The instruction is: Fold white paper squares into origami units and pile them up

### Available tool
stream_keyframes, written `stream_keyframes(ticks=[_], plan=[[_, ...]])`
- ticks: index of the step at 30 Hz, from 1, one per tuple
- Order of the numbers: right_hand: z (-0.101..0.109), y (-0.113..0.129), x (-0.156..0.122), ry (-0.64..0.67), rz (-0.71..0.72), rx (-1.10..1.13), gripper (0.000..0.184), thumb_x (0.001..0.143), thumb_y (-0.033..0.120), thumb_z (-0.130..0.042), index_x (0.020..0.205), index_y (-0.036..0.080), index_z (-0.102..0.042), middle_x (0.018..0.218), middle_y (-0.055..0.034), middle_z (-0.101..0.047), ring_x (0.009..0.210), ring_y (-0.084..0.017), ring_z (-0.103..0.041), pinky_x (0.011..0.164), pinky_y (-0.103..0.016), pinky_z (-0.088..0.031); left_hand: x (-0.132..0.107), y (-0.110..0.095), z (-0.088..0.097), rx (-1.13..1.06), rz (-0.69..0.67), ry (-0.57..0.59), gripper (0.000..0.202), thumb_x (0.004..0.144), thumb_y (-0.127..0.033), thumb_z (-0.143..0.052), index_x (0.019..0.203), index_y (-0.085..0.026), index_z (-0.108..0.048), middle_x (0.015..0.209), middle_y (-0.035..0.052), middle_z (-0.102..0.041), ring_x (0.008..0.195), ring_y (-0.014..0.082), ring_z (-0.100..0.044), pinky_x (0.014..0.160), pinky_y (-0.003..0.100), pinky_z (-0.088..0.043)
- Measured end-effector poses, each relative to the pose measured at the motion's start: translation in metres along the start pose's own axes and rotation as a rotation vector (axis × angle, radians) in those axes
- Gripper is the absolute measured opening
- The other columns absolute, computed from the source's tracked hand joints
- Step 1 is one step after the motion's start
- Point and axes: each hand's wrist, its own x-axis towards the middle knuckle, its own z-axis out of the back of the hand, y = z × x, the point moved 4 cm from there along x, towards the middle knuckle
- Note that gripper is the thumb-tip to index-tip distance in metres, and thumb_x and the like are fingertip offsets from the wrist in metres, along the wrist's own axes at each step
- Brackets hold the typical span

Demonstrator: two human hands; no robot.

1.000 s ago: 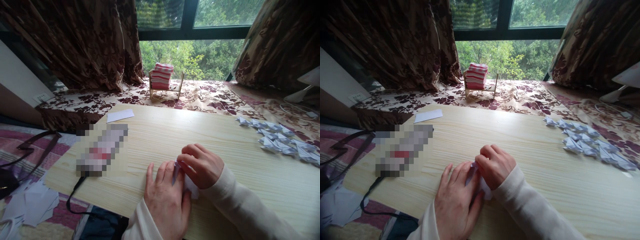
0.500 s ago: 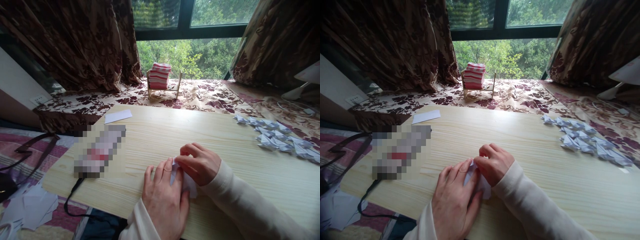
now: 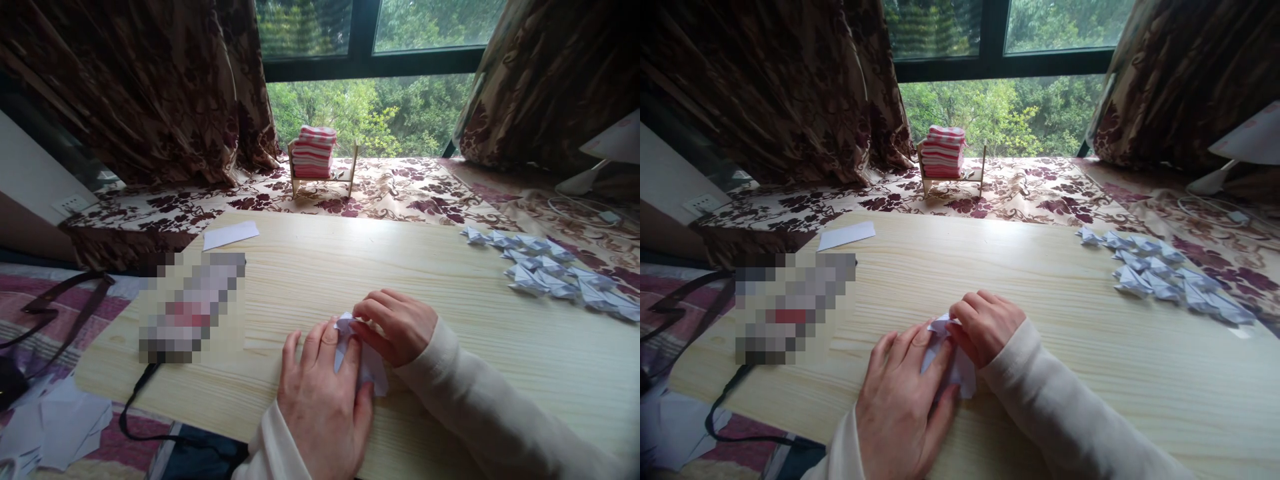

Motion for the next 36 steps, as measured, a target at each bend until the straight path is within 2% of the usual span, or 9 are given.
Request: stream_keyframes(ticks=[6, 11, 15, 23, 28, 32, 36], plan=[[-0.0010, 0.0036, 0.0021, -0.022, 0.072, 0.075, 0.026, 0.088, 0.020, -0.041, 0.079, 0.022, -0.065, 0.068, -0.0025, -0.060, 0.062, -0.014, -0.045, 0.057, -0.025, -0.033, -0.0010, 0.0014, 0.0000, 0.052, -0.002, -0.038, 0.042, 0.085, -0.036, -0.042, 0.121, -0.019, -0.055, 0.138, 0.0109, -0.045, 0.119, 0.0300, -0.045, 0.095, 0.051, -0.033], [0.0020, 0.0014, 0.0014, -0.009, 0.027, 0.051, 0.023, 0.088, 0.028, -0.045, 0.083, 0.019, -0.065, 0.072, -0.0034, -0.061, 0.065, -0.015, -0.049, 0.060, -0.026, -0.035, -0.0009, 0.0022, -0.0013, 0.053, -0.028, -0.007, 0.040, 0.087, -0.037, -0.039, 0.119, -0.020, -0.057, 0.134, 0.0084, -0.050, 0.120, 0.0285, -0.045, 0.098, 0.052, -0.028], [0.0042, -0.0008, -0.0014, 0.015, -0.070, -0.007, 0.029, 0.085, 0.037, -0.049, 0.067, 0.017, -0.060, 0.065, -0.0029, -0.059, 0.061, -0.015, -0.050, 0.058, -0.026, -0.034, -0.0010, 0.0022, -0.0037, 0.029, -0.009, -0.044, 0.040, 0.087, -0.038, -0.039, 0.118, -0.020, -0.058, 0.132, 0.0103, -0.052, 0.120, 0.0281, -0.045, 0.101, 0.052, -0.024], [0.0024, 0.0028, -0.0028, -0.023, -0.057, -0.065, 0.025, 0.084, 0.027, -0.048, 0.064, 0.017, -0.058, 0.063, -0.0030, -0.058, 0.061, -0.015, -0.049, 0.057, -0.026, -0.033, -0.0020, 0.0006, -0.0050, 0.019, -0.001, -0.052, 0.038, 0.086, -0.041, -0.043, 0.115, -0.022, -0.060, 0.130, 0.0093, -0.054, 0.119, 0.0275, -0.046, 0.103, 0.052, -0.023], [0.0029, 0.0044, -0.0028, -0.033, 0.014, -0.066, 0.019, 0.085, 0.022, -0.047, 0.077, 0.019, -0.064, 0.069, -0.0034, -0.059, 0.065, -0.016, -0.049, 0.059, -0.027, -0.034, -0.0013, 0.0004, -0.0030, 0.043, -0.010, -0.056, 0.040, 0.085, -0.041, -0.043, 0.116, -0.021, -0.059, 0.129, 0.0099, -0.054, 0.119, 0.0274, -0.047, 0.104, 0.052, -0.023], [0.0041, 0.0061, -0.0051, -0.049, 0.068, -0.051, 0.024, 0.085, 0.017, -0.044, 0.072, 0.021, -0.065, 0.067, -0.0032, -0.057, 0.062, -0.016, -0.044, 0.057, -0.026, -0.032, -0.0009, 0.0000, -0.0027, 0.053, -0.023, -0.069, 0.041, 0.085, -0.040, -0.044, 0.118, -0.021, -0.058, 0.129, 0.0098, -0.055, 0.118, 0.0276, -0.047, 0.104, 0.053, -0.023], [0.0048, 0.0051, -0.0073, -0.044, 0.067, -0.032, 0.022, 0.083, 0.015, -0.046, 0.076, 0.021, -0.066, 0.068, -0.0035, -0.057, 0.062, -0.015, -0.044, 0.056, -0.026, -0.032, -0.0008, 0.0001, -0.0030, 0.054, -0.033, -0.069, 0.041, 0.085, -0.041, -0.044, 0.118, -0.021, -0.058, 0.129, 0.0104, -0.055, 0.118, 0.0284, -0.047, 0.103, 0.053, -0.023]])
